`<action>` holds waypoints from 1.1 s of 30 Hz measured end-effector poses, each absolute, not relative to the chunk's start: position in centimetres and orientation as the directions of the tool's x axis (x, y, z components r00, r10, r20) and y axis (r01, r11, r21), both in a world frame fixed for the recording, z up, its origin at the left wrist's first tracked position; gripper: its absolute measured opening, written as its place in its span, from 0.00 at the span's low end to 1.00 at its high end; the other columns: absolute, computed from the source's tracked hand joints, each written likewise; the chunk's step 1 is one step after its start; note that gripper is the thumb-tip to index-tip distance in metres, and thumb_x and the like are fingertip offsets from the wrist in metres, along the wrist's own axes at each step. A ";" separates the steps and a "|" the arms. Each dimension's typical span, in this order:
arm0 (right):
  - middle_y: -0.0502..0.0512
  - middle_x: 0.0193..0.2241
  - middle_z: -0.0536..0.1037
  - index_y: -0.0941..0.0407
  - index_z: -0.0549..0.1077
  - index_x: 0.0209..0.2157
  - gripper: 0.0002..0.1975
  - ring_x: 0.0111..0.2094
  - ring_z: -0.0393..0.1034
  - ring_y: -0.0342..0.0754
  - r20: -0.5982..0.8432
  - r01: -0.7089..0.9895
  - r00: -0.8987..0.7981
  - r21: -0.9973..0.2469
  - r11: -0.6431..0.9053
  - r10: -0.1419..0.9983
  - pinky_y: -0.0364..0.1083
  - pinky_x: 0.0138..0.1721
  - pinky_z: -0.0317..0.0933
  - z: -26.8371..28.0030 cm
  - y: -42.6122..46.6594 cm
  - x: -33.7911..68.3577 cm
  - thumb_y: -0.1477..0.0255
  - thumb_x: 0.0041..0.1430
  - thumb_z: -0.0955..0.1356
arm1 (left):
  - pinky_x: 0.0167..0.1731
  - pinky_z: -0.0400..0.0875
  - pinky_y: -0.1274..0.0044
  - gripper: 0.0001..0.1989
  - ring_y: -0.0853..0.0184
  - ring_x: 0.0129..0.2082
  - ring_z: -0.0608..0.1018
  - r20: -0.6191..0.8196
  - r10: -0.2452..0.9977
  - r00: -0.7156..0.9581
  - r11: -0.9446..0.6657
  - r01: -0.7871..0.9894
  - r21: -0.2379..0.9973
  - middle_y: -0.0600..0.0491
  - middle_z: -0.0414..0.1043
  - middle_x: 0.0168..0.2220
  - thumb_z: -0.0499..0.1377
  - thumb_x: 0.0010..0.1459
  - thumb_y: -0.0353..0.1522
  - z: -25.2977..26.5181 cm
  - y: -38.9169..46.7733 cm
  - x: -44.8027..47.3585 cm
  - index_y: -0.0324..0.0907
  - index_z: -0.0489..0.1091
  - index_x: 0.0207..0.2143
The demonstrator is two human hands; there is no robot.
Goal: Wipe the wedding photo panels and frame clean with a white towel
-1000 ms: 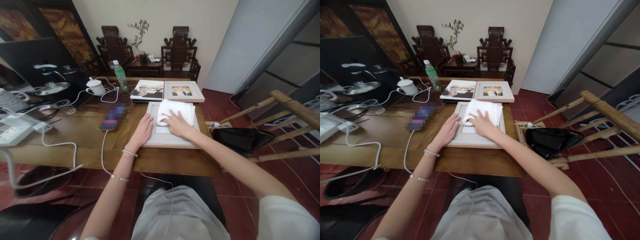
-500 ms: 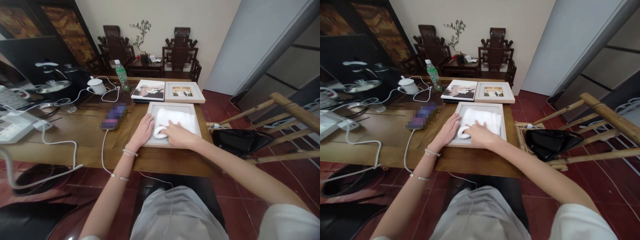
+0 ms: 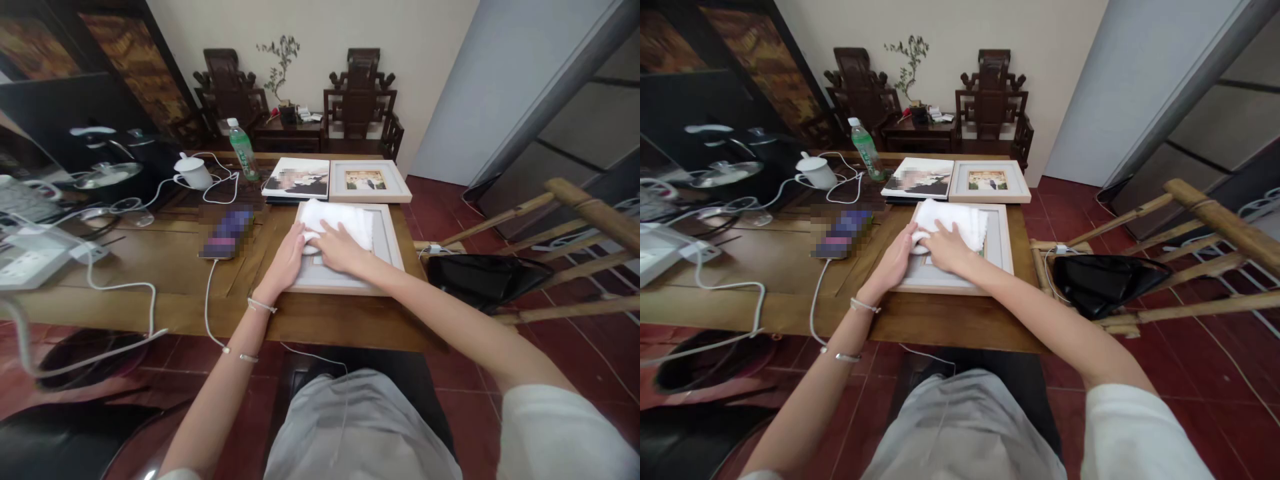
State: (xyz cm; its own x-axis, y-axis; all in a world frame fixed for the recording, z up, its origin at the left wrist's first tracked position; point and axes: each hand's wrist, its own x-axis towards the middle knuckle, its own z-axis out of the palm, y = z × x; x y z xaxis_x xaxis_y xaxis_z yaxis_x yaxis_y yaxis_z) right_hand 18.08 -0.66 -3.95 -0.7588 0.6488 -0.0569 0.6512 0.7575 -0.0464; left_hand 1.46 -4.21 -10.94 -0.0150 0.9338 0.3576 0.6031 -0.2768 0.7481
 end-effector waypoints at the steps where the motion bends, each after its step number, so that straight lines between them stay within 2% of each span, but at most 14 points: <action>1: 0.55 0.73 0.57 0.56 0.67 0.65 0.34 0.73 0.45 0.68 -0.054 0.674 -0.739 -0.039 0.738 0.672 0.76 0.65 0.48 -4.0 0.1 17.8 0.88 0.60 0.58 | 0.72 0.50 0.62 0.38 0.57 0.71 0.61 0.363 0.932 -0.009 -0.282 0.611 0.739 0.39 0.58 0.71 0.38 0.72 0.54 -10.9 -4.2 1.5 0.35 0.60 0.68; 3: 0.54 0.73 0.55 0.55 0.64 0.68 0.36 0.73 0.43 0.69 -0.046 0.711 -0.704 -0.026 0.703 0.709 0.77 0.65 0.46 -4.0 0.9 17.4 0.89 0.60 0.57 | 0.71 0.52 0.62 0.39 0.56 0.71 0.63 0.364 0.931 -0.016 -0.275 0.622 0.733 0.38 0.60 0.70 0.38 0.72 0.55 -11.0 -4.2 1.4 0.35 0.60 0.68; 6: 0.56 0.74 0.53 0.56 0.65 0.67 0.34 0.73 0.41 0.72 -0.057 0.717 -0.696 -0.017 0.697 0.715 0.79 0.64 0.47 -4.1 0.1 17.1 0.87 0.60 0.58 | 0.71 0.52 0.62 0.38 0.56 0.70 0.63 0.366 0.930 -0.025 -0.268 0.635 0.725 0.39 0.60 0.70 0.38 0.72 0.54 -11.3 -4.2 1.2 0.36 0.61 0.68; 11: 0.56 0.73 0.55 0.57 0.72 0.61 0.31 0.72 0.45 0.70 -0.177 0.603 -0.791 -0.068 0.795 0.585 0.75 0.64 0.52 -3.2 -4.8 19.1 0.87 0.59 0.59 | 0.71 0.52 0.62 0.34 0.57 0.71 0.62 0.372 0.928 0.003 -0.283 0.656 0.700 0.40 0.61 0.69 0.38 0.74 0.49 -11.5 -4.1 0.9 0.37 0.63 0.66; 13: 0.56 0.72 0.59 0.56 0.74 0.59 0.31 0.71 0.50 0.68 -0.226 0.592 -0.795 -0.093 0.800 0.562 0.71 0.63 0.55 -2.2 -6.4 20.6 0.87 0.58 0.58 | 0.71 0.52 0.61 0.31 0.58 0.71 0.61 0.369 0.929 0.033 -0.293 0.673 0.679 0.41 0.62 0.69 0.38 0.75 0.46 -11.7 -4.0 0.7 0.37 0.65 0.65; 15: 0.61 0.67 0.68 0.56 0.76 0.57 0.30 0.67 0.59 0.67 -0.272 0.627 -0.762 -0.085 0.774 0.587 0.66 0.58 0.61 -1.0 -7.1 22.2 0.88 0.57 0.58 | 0.72 0.51 0.60 0.29 0.57 0.72 0.60 0.374 0.924 0.074 -0.315 0.704 0.637 0.39 0.63 0.69 0.40 0.74 0.43 -12.0 -3.7 0.5 0.35 0.67 0.62; 18: 0.67 0.52 0.80 0.56 0.79 0.52 0.27 0.53 0.74 0.63 -0.327 0.713 -0.671 -0.037 0.701 0.665 0.58 0.47 0.67 0.3 -7.0 24.1 0.87 0.57 0.60 | 0.71 0.52 0.58 0.25 0.53 0.72 0.59 0.394 0.908 0.145 -0.360 0.749 0.556 0.35 0.61 0.69 0.47 0.71 0.38 -12.6 -3.3 0.1 0.31 0.69 0.60; 20: 0.68 0.47 0.81 0.56 0.81 0.49 0.26 0.46 0.78 0.60 -0.328 0.726 -0.652 -0.008 0.688 0.684 0.55 0.43 0.67 0.4 -6.7 24.8 0.86 0.57 0.60 | 0.71 0.53 0.57 0.23 0.52 0.72 0.59 0.402 0.899 0.171 -0.379 0.763 0.523 0.34 0.60 0.69 0.47 0.69 0.34 -12.9 -3.1 -0.1 0.30 0.69 0.60; 22: 0.67 0.51 0.80 0.56 0.81 0.49 0.26 0.50 0.76 0.61 -0.289 0.671 -0.710 -0.001 0.741 0.642 0.55 0.46 0.67 0.0 -6.5 24.7 0.86 0.57 0.60 | 0.71 0.54 0.56 0.23 0.52 0.72 0.59 0.413 0.894 0.173 -0.386 0.766 0.514 0.34 0.61 0.69 0.46 0.68 0.31 -13.2 -3.0 -0.2 0.30 0.69 0.59; 25: 0.61 0.63 0.73 0.56 0.78 0.55 0.30 0.64 0.64 0.64 -0.198 0.535 -0.830 -0.018 0.845 0.521 0.59 0.55 0.64 -1.4 -6.5 23.6 0.88 0.56 0.59 | 0.71 0.54 0.55 0.23 0.52 0.72 0.60 0.431 0.888 0.158 -0.389 0.758 0.524 0.35 0.61 0.68 0.46 0.68 0.29 -13.4 -2.9 -0.1 0.31 0.70 0.59; 27: 0.58 0.67 0.68 0.55 0.77 0.57 0.30 0.68 0.58 0.63 -0.152 0.496 -0.860 -0.028 0.868 0.487 0.63 0.60 0.60 -2.3 -6.2 22.7 0.87 0.57 0.60 | 0.71 0.54 0.55 0.23 0.52 0.72 0.60 0.435 0.887 0.154 -0.391 0.750 0.534 0.36 0.62 0.68 0.46 0.68 0.29 -13.4 -2.8 -0.1 0.32 0.69 0.60; 30: 0.58 0.68 0.66 0.55 0.75 0.58 0.29 0.71 0.52 0.64 -0.112 0.559 -0.823 0.018 0.829 0.557 0.74 0.65 0.50 -3.0 -4.5 21.3 0.86 0.59 0.61 | 0.71 0.54 0.55 0.25 0.52 0.72 0.60 0.431 0.888 0.159 -0.396 0.741 0.542 0.36 0.61 0.69 0.46 0.68 0.29 -13.5 -2.8 -0.2 0.32 0.66 0.63; 33: 0.57 0.71 0.61 0.55 0.73 0.61 0.30 0.73 0.46 0.68 -0.036 0.633 -0.769 0.105 0.767 0.639 0.82 0.64 0.41 -3.3 -1.5 20.0 0.86 0.60 0.60 | 0.71 0.53 0.55 0.26 0.52 0.72 0.60 0.443 0.882 0.162 -0.407 0.736 0.541 0.37 0.61 0.69 0.47 0.68 0.29 -13.4 -2.8 -0.2 0.34 0.64 0.65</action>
State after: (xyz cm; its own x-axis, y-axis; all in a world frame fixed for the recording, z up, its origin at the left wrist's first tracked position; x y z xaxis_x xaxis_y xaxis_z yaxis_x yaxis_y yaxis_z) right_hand 19.99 -1.48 -3.29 -0.7685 0.6388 -0.0355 0.6329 0.7672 0.1045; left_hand -0.23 -2.78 -13.45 0.1622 0.8816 0.4433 0.7360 -0.4073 0.5407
